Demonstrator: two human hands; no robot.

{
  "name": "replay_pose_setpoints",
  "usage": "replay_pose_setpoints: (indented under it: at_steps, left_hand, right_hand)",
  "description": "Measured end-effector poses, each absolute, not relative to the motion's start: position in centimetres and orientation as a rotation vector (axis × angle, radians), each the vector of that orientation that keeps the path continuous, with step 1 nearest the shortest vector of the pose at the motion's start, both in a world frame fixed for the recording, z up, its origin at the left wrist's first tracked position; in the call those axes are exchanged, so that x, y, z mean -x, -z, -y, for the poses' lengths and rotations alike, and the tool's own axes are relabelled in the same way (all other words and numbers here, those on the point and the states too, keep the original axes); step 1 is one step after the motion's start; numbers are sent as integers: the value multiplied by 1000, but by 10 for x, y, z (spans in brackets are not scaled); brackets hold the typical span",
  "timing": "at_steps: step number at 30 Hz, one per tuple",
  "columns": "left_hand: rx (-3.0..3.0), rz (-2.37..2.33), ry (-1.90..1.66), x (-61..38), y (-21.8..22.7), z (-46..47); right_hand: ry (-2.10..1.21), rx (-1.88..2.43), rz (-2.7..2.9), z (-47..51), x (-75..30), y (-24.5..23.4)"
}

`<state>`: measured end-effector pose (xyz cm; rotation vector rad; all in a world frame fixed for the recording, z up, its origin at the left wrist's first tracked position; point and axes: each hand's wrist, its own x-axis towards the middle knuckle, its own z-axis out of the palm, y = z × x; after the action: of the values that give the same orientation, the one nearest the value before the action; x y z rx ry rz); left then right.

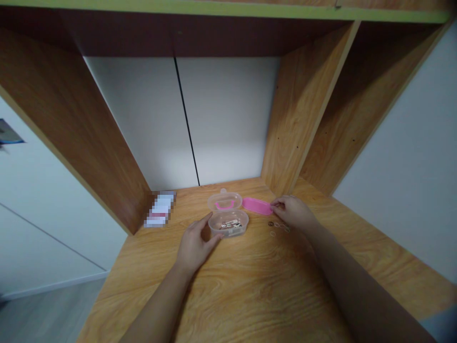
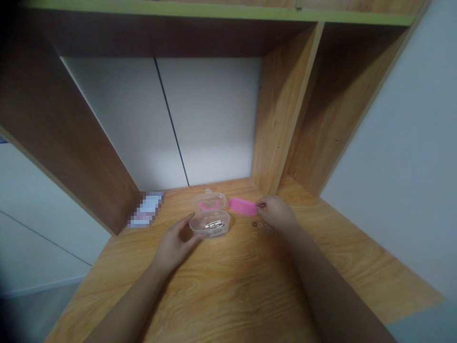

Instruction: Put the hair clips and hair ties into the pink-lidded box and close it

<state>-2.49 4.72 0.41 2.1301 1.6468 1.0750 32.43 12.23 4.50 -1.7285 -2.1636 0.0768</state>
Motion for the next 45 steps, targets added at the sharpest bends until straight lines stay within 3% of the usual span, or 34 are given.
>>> replay_pose_setpoints:
  at_steps: [15, 21, 29, 45]
  left_hand:
    - [-2126, -1653, -1058, 23, -6, -47]
    - [-2113, -1628, -1139, 23, -2, -48]
    - [-2091, -1508, -1195, 23, 0, -48]
    - [-2231, -1422, -1179, 24, -2, -48]
  right_hand:
    - [24, 1560, 2133, -133, -305, -18]
    - [89, 1189, 1914, -115, -284, -35]
    - [-75, 759, 2178, -89, -246, -40]
    - [-213, 736, 2269, -89, -241, -35]
